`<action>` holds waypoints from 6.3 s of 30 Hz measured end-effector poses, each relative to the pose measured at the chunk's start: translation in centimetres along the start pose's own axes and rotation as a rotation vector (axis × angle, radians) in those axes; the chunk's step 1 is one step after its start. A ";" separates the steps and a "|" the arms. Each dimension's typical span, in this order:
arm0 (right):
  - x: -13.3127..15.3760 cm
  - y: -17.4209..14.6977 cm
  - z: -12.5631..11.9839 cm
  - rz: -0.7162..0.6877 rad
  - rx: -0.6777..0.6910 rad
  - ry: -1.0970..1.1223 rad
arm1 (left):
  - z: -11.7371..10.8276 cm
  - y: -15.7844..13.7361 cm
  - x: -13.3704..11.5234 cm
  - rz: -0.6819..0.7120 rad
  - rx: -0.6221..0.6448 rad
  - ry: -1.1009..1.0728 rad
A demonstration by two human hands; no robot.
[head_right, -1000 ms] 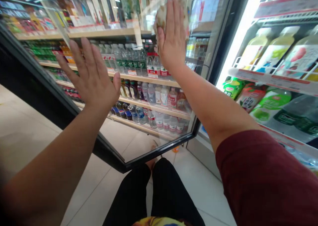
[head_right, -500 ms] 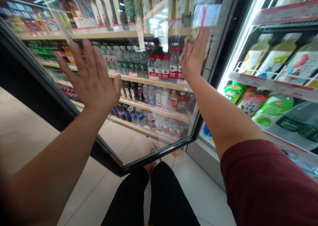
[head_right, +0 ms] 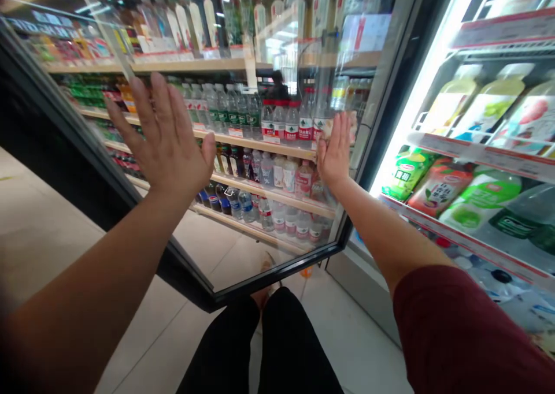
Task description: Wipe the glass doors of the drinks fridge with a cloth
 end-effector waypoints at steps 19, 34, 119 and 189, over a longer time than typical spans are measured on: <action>9.8 -2.0 4.6 -0.385 0.102 -0.148 | 0.6 0.1 0.2 0.007 -0.024 0.121; 16.2 -4.7 6.0 -0.591 0.299 -0.212 | 0.6 0.2 -0.1 0.015 0.003 0.223; -9.3 -1.7 1.9 -0.100 -0.107 0.020 | 0.3 0.4 -0.1 -0.066 0.037 0.077; 7.6 -0.6 5.7 -0.496 0.043 -0.204 | 2.9 -6.0 1.5 0.383 0.243 0.344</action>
Point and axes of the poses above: each hand's wrist, its own y-axis towards the middle knuckle, its own z-axis out of the palm, x = y × z, the point moved 3 cm from there along y, towards the middle knuckle
